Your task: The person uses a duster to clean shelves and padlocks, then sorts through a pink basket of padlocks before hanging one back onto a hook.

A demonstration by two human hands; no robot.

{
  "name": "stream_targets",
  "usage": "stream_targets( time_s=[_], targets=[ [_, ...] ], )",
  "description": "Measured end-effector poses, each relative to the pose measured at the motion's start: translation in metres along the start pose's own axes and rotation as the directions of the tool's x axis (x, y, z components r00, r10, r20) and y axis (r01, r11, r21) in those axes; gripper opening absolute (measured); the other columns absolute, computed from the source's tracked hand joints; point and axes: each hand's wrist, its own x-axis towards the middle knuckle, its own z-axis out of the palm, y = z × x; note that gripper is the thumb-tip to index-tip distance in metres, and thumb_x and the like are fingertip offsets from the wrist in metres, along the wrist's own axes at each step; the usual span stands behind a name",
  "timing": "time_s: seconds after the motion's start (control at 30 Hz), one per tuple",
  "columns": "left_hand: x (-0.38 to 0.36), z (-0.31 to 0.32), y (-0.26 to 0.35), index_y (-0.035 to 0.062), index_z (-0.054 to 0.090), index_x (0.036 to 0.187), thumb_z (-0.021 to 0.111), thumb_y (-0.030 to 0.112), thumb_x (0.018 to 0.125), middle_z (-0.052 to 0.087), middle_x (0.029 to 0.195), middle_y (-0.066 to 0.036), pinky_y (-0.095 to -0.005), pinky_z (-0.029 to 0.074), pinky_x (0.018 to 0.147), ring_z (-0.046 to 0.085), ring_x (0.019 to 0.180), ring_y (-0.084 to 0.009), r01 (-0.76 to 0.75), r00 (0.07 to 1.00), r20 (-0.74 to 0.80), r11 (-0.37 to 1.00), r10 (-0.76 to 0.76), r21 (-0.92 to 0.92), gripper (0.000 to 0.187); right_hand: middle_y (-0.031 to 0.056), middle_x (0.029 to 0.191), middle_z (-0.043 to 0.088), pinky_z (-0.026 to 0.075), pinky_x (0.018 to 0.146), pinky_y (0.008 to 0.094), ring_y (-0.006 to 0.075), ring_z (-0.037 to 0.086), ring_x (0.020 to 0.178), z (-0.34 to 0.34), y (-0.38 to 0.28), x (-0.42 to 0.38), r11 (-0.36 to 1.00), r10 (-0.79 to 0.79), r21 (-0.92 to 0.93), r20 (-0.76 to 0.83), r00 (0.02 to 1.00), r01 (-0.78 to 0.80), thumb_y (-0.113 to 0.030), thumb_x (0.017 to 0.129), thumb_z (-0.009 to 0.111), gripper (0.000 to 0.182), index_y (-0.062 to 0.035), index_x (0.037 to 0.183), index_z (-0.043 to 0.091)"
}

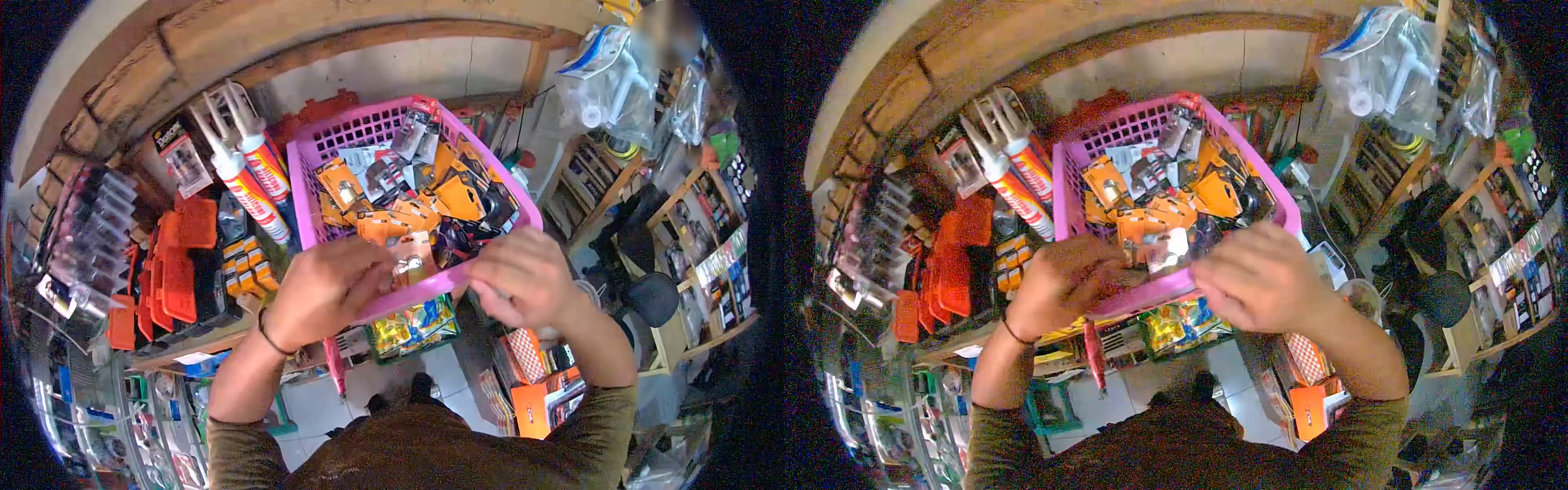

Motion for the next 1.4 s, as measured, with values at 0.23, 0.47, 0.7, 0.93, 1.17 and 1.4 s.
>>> stream_targets(
  time_s=[0.23, 0.47, 0.7, 0.93, 1.17, 1.4],
  targets=[
    [0.044, 0.042, -0.017, 0.0060, 0.057, 0.092, 0.053, 0.010, 0.076, 0.059, 0.076, -0.014, -0.0406, 0.046, 0.061, 0.058, 0.072, -0.0313, 0.096, 0.970, 0.217, 0.992, -0.111, 0.078, 0.017, 0.0088, 0.066, 0.057, 0.043, 0.054, 0.0325, 0.0235, 0.055, 0.058, 0.026, 0.076, 0.003, 0.866, 0.330, 0.293, 0.271, 0.904, -0.404, -0.008, 0.072, 0.060, 0.010, -0.0029, 0.080, 0.060],
    [0.042, 0.056, -0.049, 0.0051, 0.055, 0.084, 0.050, 0.017, 0.078, 0.059, 0.076, -0.015, -0.0428, 0.046, 0.061, 0.058, 0.072, -0.0323, 0.189, 0.779, 0.557, 0.955, -0.288, 0.229, 0.015, 0.0110, 0.074, 0.058, 0.046, 0.061, 0.0403, 0.0308, 0.057, 0.070, 0.056, 0.090, 0.004, 0.885, 0.422, -0.127, 0.624, 0.658, -0.448, -0.023, 0.074, 0.058, 0.018, -0.0045, 0.073, 0.056],
    [0.036, 0.052, -0.054, 0.0067, 0.055, 0.081, 0.050, 0.020, 0.080, 0.058, 0.071, -0.014, -0.0431, 0.046, 0.057, 0.058, 0.067, -0.0326, 0.363, 0.831, 0.302, 0.867, -0.467, 0.342, 0.015, 0.0139, 0.074, 0.058, 0.046, 0.059, 0.0411, 0.0313, 0.058, 0.068, 0.057, 0.086, 0.005, 0.792, 0.597, -0.340, 0.604, 0.528, -0.507, -0.025, 0.073, 0.060, 0.021, -0.0049, 0.072, 0.057],
    [0.037, 0.053, -0.057, 0.0058, 0.055, 0.076, 0.053, 0.022, 0.080, 0.057, 0.068, -0.013, -0.0424, 0.045, 0.056, 0.057, 0.066, -0.0328, 0.513, 0.819, 0.139, 0.820, -0.556, 0.254, 0.017, 0.0133, 0.059, 0.057, 0.045, 0.055, 0.0415, 0.0326, 0.057, 0.060, 0.053, 0.083, 0.009, 0.814, 0.561, -0.356, 0.687, 0.462, -0.460, -0.033, 0.070, 0.063, 0.026, -0.0074, 0.066, 0.060],
    [0.039, 0.054, -0.059, 0.0046, 0.055, 0.073, 0.053, 0.023, 0.080, 0.058, 0.068, -0.014, -0.0430, 0.044, 0.055, 0.056, 0.065, -0.0342, 0.486, 0.854, 0.112, 0.855, -0.509, 0.179, 0.020, 0.0140, 0.060, 0.057, 0.046, 0.057, 0.0424, 0.0333, 0.057, 0.061, 0.056, 0.087, 0.003, 0.847, 0.513, -0.348, 0.730, 0.452, -0.401, -0.026, 0.069, 0.062, 0.019, -0.0084, 0.065, 0.058],
    [0.038, 0.051, -0.054, 0.0022, 0.054, 0.074, 0.050, 0.019, 0.081, 0.056, 0.070, -0.018, -0.0442, 0.043, 0.057, 0.055, 0.067, -0.0359, 0.551, 0.815, 0.076, 0.808, -0.575, 0.206, 0.019, 0.0132, 0.068, 0.057, 0.044, 0.058, 0.0423, 0.0331, 0.057, 0.065, 0.059, 0.085, 0.001, 0.883, 0.424, -0.174, 0.692, 0.584, -0.436, -0.015, 0.065, 0.060, 0.011, -0.0066, 0.069, 0.054]
  ],
)
